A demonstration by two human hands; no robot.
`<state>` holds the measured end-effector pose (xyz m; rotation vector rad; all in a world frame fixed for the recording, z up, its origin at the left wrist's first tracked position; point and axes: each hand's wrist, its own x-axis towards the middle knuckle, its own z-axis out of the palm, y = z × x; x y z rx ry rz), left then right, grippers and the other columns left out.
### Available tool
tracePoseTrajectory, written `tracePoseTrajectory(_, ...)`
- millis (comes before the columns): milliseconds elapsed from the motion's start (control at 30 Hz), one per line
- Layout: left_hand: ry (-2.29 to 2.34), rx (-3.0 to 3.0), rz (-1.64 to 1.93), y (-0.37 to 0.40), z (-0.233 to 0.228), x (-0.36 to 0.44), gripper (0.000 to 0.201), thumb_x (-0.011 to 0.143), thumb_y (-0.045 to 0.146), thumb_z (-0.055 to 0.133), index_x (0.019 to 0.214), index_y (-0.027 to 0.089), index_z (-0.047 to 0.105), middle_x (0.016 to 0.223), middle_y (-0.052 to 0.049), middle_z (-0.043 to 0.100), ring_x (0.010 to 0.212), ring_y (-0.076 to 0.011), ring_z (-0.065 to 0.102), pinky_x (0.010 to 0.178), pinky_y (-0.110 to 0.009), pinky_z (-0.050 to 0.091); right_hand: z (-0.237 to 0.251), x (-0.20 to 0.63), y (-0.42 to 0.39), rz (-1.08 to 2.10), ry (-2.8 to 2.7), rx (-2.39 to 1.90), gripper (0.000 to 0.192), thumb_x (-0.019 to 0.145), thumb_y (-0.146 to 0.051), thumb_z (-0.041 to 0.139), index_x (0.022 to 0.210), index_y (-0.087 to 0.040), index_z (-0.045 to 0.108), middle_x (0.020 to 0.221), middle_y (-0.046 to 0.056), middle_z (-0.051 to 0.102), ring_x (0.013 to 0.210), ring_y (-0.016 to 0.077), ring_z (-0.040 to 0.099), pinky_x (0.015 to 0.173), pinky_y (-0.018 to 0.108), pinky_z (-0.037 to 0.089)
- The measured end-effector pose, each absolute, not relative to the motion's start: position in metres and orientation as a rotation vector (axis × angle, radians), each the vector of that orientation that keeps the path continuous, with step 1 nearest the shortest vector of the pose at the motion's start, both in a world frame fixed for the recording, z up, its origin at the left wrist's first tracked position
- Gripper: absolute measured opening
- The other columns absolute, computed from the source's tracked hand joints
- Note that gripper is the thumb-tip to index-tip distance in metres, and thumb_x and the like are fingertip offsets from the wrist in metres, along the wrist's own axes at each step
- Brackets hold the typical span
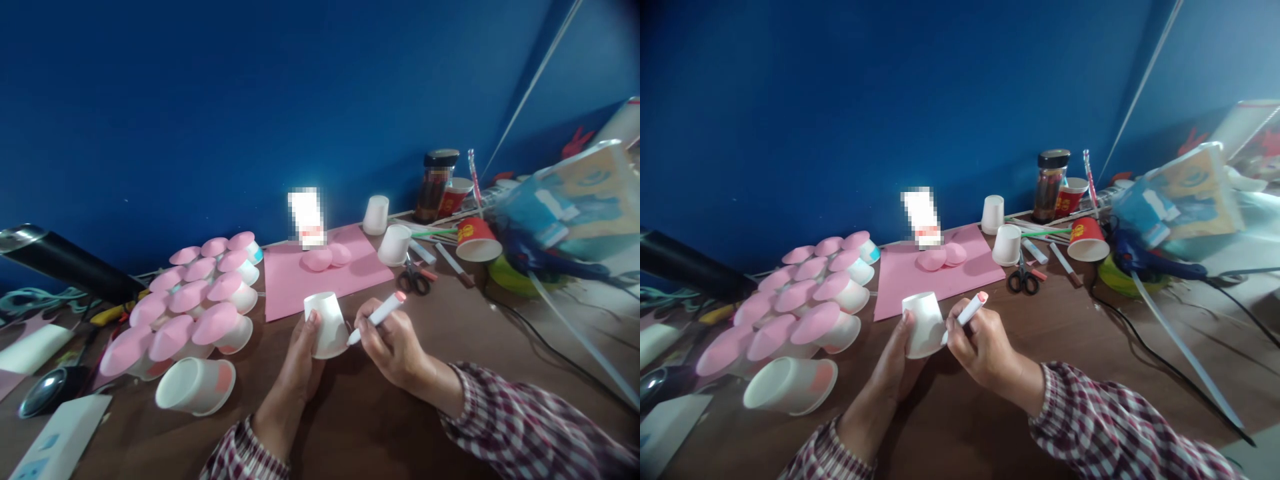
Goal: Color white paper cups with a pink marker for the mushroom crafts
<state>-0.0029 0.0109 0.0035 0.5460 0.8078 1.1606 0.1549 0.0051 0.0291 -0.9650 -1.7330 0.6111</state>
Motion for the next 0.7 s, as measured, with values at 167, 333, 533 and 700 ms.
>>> tracePoseTrajectory(167,0.788,0.579,1.14,0.0091,0.0036,-0.0041,0.043,0.082,0.052,0.066,0.098,0.012,0.065,0.081,-0.008,0.07,0.09,-0.0247,0.066,0.084,-0.036,0.049,0.0295,0.1561,0.0049,0.548,-1.717,-0.98,0.015,0.091,-0.014,0.047,0.079,-0.02,0.052,0.062,-0.002,0.06,0.052,0.0106,0.055,0.052,0.02,0.042)
tracePoseTrajectory(333,0.781,0.605,1.129,0.0086,0.0049,-0.0035,0.041,0.083,0.052,0.065,0.095,0.012,0.065,0.082,-0.009,0.07,0.092,-0.0256,0.066,0.084,-0.036,0.049,0.028,0.1574,0.0045,0.484,-1.695,-0.994,0.015,0.092,-0.015,0.048,0.078,-0.02,0.053,0.063,-0.002,0.059,0.053,0.0111,0.056,0.054,0.021,0.043)
tracePoseTrajectory(533,0.792,0.572,1.144,0.0094,0.0067,-0.0015,0.041,0.084,0.051,0.064,0.099,0.012,0.065,0.086,-0.009,0.071,0.092,-0.0243,0.066,0.084,-0.035,0.049,0.0279,0.1564,0.0042,0.53,-1.702,-0.978,0.015,0.092,-0.014,0.047,0.079,-0.02,0.053,0.064,-0.002,0.061,0.053,0.0106,0.056,0.053,0.02,0.043)
tracePoseTrajectory(700,0.823,0.538,1.156,0.0087,0.0096,-0.0003,0.044,0.084,0.052,0.063,0.101,0.012,0.065,0.083,-0.008,0.071,0.086,-0.0226,0.067,0.081,-0.033,0.05,0.0312,0.1555,0.0062,0.593,-1.74,-0.957,0.015,0.09,-0.014,0.047,0.077,-0.019,0.053,0.062,-0.001,0.06,0.051,0.0114,0.054,0.05,0.021,0.043)
